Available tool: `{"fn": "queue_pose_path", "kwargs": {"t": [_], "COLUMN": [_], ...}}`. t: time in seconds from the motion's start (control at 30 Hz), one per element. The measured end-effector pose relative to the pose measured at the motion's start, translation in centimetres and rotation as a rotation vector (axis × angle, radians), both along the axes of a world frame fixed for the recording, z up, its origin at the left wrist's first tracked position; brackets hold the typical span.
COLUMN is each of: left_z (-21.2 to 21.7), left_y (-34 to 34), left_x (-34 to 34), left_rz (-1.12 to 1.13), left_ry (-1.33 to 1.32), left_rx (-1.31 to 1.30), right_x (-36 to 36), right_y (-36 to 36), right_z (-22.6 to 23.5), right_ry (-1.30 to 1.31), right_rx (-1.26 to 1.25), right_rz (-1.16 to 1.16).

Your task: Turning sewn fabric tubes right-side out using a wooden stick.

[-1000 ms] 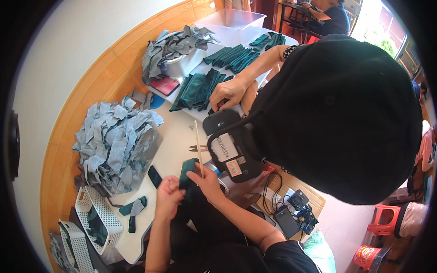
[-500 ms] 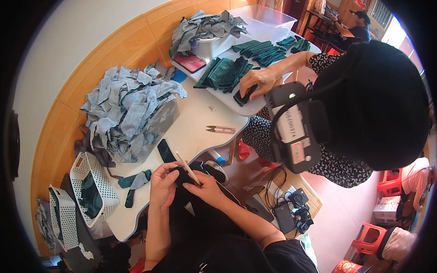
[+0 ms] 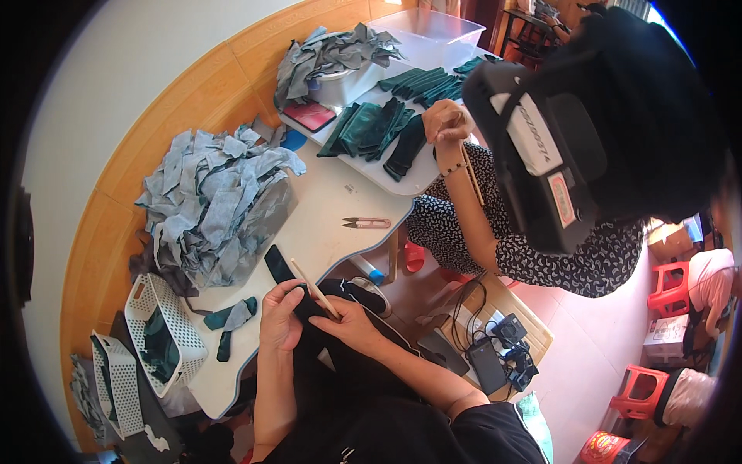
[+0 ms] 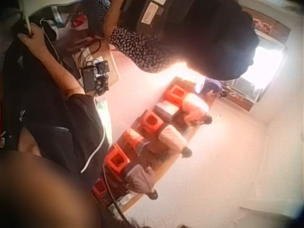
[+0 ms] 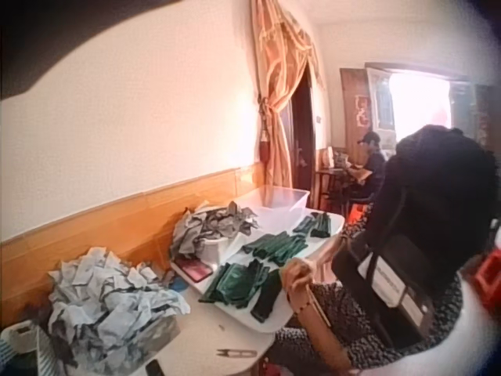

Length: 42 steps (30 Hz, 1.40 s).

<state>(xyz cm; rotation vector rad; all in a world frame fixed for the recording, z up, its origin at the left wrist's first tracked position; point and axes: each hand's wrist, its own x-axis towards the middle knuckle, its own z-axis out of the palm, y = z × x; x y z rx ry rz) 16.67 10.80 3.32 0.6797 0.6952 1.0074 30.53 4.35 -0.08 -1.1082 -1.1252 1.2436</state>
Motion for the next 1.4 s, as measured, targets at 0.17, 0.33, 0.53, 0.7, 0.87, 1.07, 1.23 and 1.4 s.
{"fn": "queue_pose_path", "kwargs": {"t": [0.17, 0.33, 0.53, 0.7, 0.87, 1.07, 1.23, 1.4], "left_z": [-0.5, -0.8, -2.1, -2.2, -2.1, -3.0, -3.3, -3.2], "left_y": [0.6, 0.6, -0.5, 0.0, 1.7, 2.2, 2.1, 2.1], "left_x": [1.3, 1.8, 2.5, 2.5, -0.4, -2.2, -2.2, -2.2], "left_rz": [0.05, 0.063, -0.032, 0.089, 0.116, 0.064, 0.049, 0.079], "left_ry": [-0.032, -0.053, -0.028, -0.073, -0.361, -0.571, -0.569, -0.509], "left_rx": [-0.088, -0.144, -0.195, -0.251, -0.263, -0.184, -0.166, -0.149], "right_x": [0.6, 1.0, 1.2, 1.4, 3.2, 4.5, 4.8, 4.8], "right_y": [-0.3, -0.3, -0.2, -0.2, -2.3, -5.0, -5.4, -5.4], "right_z": [-0.7, -1.6, -1.7, -1.2, -0.2, 1.9, 2.0, 1.2], "right_ry": [0.057, 0.057, 0.141, 0.204, -0.184, -0.467, -0.618, -0.636], "right_rx": [-0.066, -0.109, -0.199, -0.095, -0.032, 0.083, 0.09, 0.123], "right_rz": [-0.039, -0.109, -0.074, -0.116, -0.172, -0.142, -0.109, -0.129]}}
